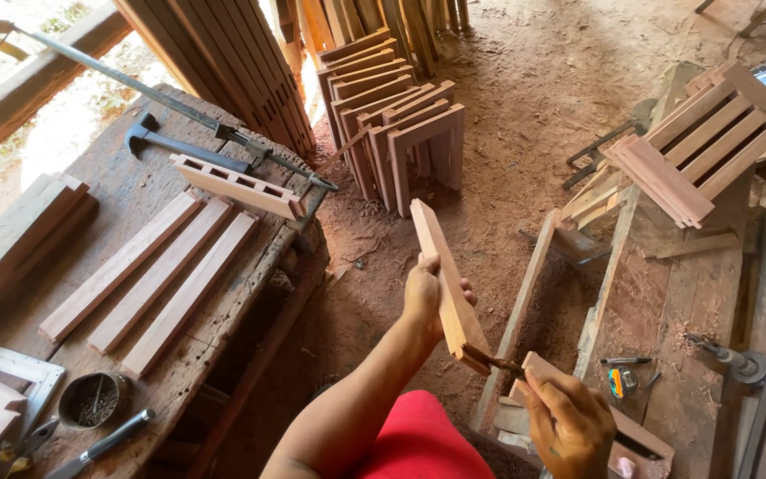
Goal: The person uses a chisel to carve and shape the edges of small wooden planks. They repeatedly pick up planks from a workbench, carve them, and place them back down or onto a nearby wooden structure.
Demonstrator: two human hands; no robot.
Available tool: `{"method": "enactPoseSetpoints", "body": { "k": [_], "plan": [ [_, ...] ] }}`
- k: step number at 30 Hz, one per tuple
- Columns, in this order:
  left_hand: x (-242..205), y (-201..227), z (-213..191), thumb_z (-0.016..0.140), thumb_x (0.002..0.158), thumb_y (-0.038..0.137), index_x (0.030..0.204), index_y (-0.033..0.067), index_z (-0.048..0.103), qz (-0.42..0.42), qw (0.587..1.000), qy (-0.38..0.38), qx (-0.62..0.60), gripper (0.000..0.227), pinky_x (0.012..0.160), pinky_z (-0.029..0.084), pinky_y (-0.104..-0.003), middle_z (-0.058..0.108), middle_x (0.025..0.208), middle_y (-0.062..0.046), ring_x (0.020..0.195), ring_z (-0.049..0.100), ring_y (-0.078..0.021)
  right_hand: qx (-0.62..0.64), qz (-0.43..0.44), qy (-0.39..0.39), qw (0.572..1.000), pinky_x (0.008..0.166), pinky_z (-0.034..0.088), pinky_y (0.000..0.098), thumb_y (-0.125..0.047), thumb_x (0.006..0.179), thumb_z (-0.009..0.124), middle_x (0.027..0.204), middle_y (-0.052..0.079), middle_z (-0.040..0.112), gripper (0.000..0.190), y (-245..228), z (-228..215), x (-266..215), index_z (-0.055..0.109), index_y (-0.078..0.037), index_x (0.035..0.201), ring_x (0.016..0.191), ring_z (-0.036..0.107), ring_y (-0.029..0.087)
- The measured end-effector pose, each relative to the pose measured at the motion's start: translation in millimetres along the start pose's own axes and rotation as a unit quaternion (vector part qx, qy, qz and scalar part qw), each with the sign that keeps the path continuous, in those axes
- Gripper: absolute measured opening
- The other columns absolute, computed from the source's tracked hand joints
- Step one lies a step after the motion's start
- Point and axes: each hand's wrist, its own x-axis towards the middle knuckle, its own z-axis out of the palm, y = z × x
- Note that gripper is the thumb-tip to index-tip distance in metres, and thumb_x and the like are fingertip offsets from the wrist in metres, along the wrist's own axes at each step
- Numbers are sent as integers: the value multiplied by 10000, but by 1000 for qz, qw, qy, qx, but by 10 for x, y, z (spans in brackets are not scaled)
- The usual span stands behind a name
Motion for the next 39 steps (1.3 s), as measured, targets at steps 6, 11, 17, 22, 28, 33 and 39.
{"method": "enactPoseSetpoints", "body": {
  "k": [6, 11, 17, 22, 28, 33, 39],
  "plan": [
    [-26, -105, 46, 362, 1076, 318, 1543, 45, 265, -17, 1000, -5, 17, 549, 500, 489, -242, 508, 835, -85, 609, 520, -135, 31, -19, -7, 999, 508, 504, 232, -87, 783, 757, 895, 45, 713, 248, 237, -166, -6, 717, -62, 1027, 589, 593, 95],
    [-44, -145, 56, 369, 1075, 319, 1553, 53, 255, -33, 999, -6, 33, 559, 494, 487, -241, 511, 838, -84, 604, 520, -132, 55, -27, -14, 998, 487, 491, 222, -89, 795, 739, 896, 41, 701, 237, 446, -243, 77, 709, -62, 1029, 581, 572, 86],
    [-80, -77, 70, 378, 1073, 320, 1566, 63, 242, -32, 999, -11, 33, 573, 486, 484, -238, 516, 842, -83, 597, 521, -129, 92, -70, -28, 993, 460, 474, 208, -91, 812, 715, 897, 36, 684, 223, 455, -214, 105, 698, -63, 1033, 572, 544, 74],
    [-97, -43, 49, 384, 1072, 321, 1576, 70, 232, -30, 999, -9, 38, 583, 480, 482, -237, 519, 844, -81, 592, 521, -126, 125, -96, -38, 987, 440, 461, 197, -93, 824, 697, 898, 32, 671, 213, 258, -30, 90, 689, -63, 1035, 565, 523, 65],
    [-105, -53, 37, 375, 1078, 313, 1554, 65, 260, -37, 999, -12, 37, 549, 502, 484, -239, 519, 865, -91, 612, 525, -126, 37, -81, -3, 996, 533, 423, 242, -82, 761, 785, 885, -11, 707, 325, 145, -48, 152, 710, -114, 1076, 564, 511, 69],
    [-28, -34, -14, 358, 1071, 319, 1507, -11, 293, -11, 999, -17, 25, 551, 495, 453, -219, 514, 778, -64, 582, 508, -119, 53, -55, 55, 996, 591, 426, 239, -35, 784, 785, 981, 48, 711, 359, 219, -84, 40, 692, -79, 1128, 651, 522, 89],
    [-55, -21, -9, 347, 1068, 305, 1532, 13, 294, 17, 999, -17, 21, 551, 551, 474, -225, 489, 818, -66, 658, 516, -129, -5, -70, 49, 996, 600, 385, 270, -107, 819, 764, 933, 30, 720, 267, 178, 94, -20, 698, -97, 1078, 575, 488, 74]
  ]
}}
